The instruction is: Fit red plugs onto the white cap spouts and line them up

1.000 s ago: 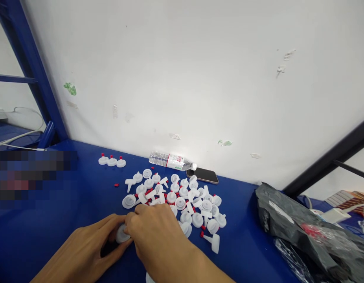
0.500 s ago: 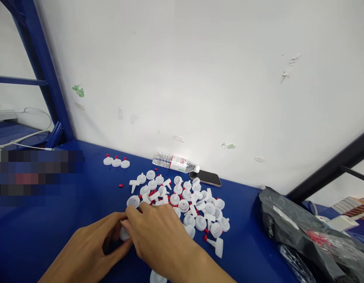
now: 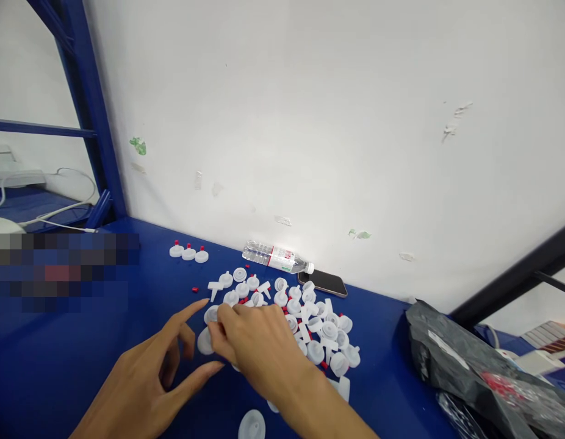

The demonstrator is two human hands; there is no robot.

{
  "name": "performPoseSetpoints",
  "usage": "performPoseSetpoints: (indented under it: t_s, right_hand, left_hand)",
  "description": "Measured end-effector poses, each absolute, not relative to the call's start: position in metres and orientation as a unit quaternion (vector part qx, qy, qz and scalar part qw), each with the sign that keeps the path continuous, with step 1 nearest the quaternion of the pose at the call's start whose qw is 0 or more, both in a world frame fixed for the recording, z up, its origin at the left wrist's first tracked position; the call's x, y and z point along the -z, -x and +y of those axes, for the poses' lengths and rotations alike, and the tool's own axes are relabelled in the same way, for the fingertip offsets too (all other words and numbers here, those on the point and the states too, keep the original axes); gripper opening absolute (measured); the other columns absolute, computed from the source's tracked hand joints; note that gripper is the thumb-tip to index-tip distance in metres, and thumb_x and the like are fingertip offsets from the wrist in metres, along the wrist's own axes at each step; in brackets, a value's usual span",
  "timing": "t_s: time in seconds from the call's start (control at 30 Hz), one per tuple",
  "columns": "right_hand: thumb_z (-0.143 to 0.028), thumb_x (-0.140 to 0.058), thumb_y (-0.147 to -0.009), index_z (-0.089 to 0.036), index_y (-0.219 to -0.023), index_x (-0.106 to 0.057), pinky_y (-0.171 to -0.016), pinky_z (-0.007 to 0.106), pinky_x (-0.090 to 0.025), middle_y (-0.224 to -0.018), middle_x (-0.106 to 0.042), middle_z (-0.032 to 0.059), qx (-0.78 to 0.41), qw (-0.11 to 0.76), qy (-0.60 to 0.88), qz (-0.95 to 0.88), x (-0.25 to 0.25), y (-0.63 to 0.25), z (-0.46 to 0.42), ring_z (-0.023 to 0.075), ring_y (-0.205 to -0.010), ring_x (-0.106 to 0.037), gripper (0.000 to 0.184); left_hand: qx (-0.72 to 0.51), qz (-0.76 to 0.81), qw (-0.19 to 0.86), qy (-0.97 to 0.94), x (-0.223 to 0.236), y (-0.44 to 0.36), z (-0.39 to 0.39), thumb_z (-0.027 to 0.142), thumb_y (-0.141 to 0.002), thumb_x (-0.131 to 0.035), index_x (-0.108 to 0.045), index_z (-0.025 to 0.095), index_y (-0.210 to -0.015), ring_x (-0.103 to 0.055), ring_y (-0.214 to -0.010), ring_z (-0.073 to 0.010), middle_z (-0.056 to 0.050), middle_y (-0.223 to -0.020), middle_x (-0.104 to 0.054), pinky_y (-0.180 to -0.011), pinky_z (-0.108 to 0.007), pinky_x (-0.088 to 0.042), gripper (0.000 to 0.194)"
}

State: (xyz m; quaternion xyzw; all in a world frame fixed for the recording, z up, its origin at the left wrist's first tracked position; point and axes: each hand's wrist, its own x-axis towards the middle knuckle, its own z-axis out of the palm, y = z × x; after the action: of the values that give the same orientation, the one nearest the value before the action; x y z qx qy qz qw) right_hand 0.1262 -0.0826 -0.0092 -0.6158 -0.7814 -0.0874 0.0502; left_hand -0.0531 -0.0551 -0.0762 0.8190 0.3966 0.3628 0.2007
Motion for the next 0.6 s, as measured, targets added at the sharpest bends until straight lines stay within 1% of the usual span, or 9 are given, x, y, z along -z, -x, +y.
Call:
performPoseSetpoints:
  t_s: [0.03,0.1,0.17,0.27,0.37,0.43,0.5,0.53,0.6]
  right_hand:
    - [-0.031,-0.048,-0.105,-0.021,-0.082,-0.058,-0.051,0.032,-0.015,-0.071,-0.072,-0.0031,0.083,0.06,0.626,-0.773,0.009,-0.13,-0.08,0.0132,-0.056,-0.065,0.027]
    - [-0.031,-0.046,-0.106,-0.021,-0.08,-0.058,-0.053,0.03,-0.02,-0.067,-0.07,-0.0036,0.078,0.074,0.643,-0.758,0.007,-0.136,-0.072,0.012,-0.056,-0.062,0.03]
    - [-0.031,-0.044,-0.107,-0.021,-0.08,-0.058,-0.054,0.029,-0.023,-0.065,-0.068,-0.0035,0.082,0.079,0.655,-0.747,0.003,-0.143,-0.062,0.012,-0.056,-0.061,0.032]
    - [-0.034,-0.039,-0.109,-0.021,-0.085,-0.061,-0.057,0.028,-0.029,-0.067,-0.068,-0.0016,0.1,0.077,0.661,-0.74,-0.006,-0.148,-0.038,0.0138,-0.06,-0.063,0.035]
    - [-0.036,-0.035,-0.111,-0.02,-0.093,-0.065,-0.062,0.028,-0.039,-0.072,-0.069,0.0005,0.112,0.06,0.661,-0.74,-0.015,-0.149,-0.005,0.016,-0.069,-0.066,0.038]
    - [-0.036,-0.039,-0.11,-0.019,-0.1,-0.067,-0.071,0.03,-0.049,-0.082,-0.071,0.0022,0.112,0.038,0.66,-0.742,-0.018,-0.148,0.021,0.0171,-0.077,-0.068,0.034]
    - [-0.04,-0.056,-0.104,-0.016,-0.113,-0.066,-0.081,0.038,-0.057,-0.104,-0.071,0.0053,0.105,0.01,0.66,-0.744,-0.017,-0.144,0.046,0.0187,-0.089,-0.069,0.027]
    - [-0.039,-0.061,-0.102,-0.016,-0.12,-0.065,-0.085,0.041,-0.058,-0.115,-0.069,0.0073,0.101,-0.004,0.658,-0.746,-0.016,-0.142,0.058,0.0204,-0.096,-0.069,0.029]
    - [-0.038,-0.065,-0.1,-0.017,-0.128,-0.062,-0.09,0.045,-0.058,-0.127,-0.065,0.0094,0.092,-0.029,0.655,-0.75,-0.011,-0.135,0.078,0.0229,-0.105,-0.067,0.035]
  left_hand:
    - [-0.36,0.402,0.225,-0.811,0.073,0.054,-0.057,0.054,-0.096,-0.056,-0.042,0.034,-0.145,-0.058,-0.047,-0.0089,0.011,-0.076,-0.065,-0.052,-0.021,-0.049,0.055]
    - [-0.356,0.416,0.27,-0.792,0.066,0.054,-0.061,0.049,-0.103,-0.04,-0.043,0.032,-0.143,-0.06,-0.05,-0.0101,0.009,-0.076,-0.065,-0.051,-0.023,-0.046,0.044]
    - [-0.352,0.431,0.295,-0.777,0.059,0.053,-0.063,0.046,-0.106,-0.03,-0.046,0.029,-0.14,-0.064,-0.057,-0.0121,0.007,-0.077,-0.066,-0.052,-0.024,-0.044,0.042]
    - [-0.34,0.442,0.297,-0.775,0.054,0.052,-0.065,0.045,-0.106,-0.028,-0.048,0.029,-0.139,-0.068,-0.069,-0.0138,0.005,-0.079,-0.067,-0.053,-0.025,-0.042,0.042]
    - [-0.322,0.447,0.291,-0.782,0.055,0.053,-0.064,0.044,-0.106,-0.026,-0.048,0.03,-0.138,-0.068,-0.071,-0.0142,0.005,-0.079,-0.067,-0.054,-0.025,-0.041,0.041]
    - [-0.314,0.448,0.286,-0.787,0.057,0.053,-0.062,0.043,-0.106,-0.026,-0.047,0.03,-0.138,-0.068,-0.07,-0.0142,0.005,-0.08,-0.067,-0.055,-0.025,-0.041,0.04]
    - [-0.304,0.444,0.285,-0.793,0.059,0.054,-0.06,0.042,-0.106,-0.027,-0.046,0.029,-0.138,-0.067,-0.069,-0.0141,0.005,-0.08,-0.067,-0.057,-0.025,-0.042,0.04]
    - [-0.298,0.442,0.285,-0.796,0.06,0.054,-0.059,0.041,-0.106,-0.028,-0.045,0.029,-0.139,-0.067,-0.068,-0.0142,0.005,-0.08,-0.067,-0.057,-0.025,-0.042,0.039]
    - [-0.288,0.44,0.285,-0.802,0.061,0.055,-0.057,0.039,-0.105,-0.029,-0.045,0.028,-0.139,-0.067,-0.068,-0.0146,0.005,-0.078,-0.067,-0.058,-0.026,-0.042,0.039]
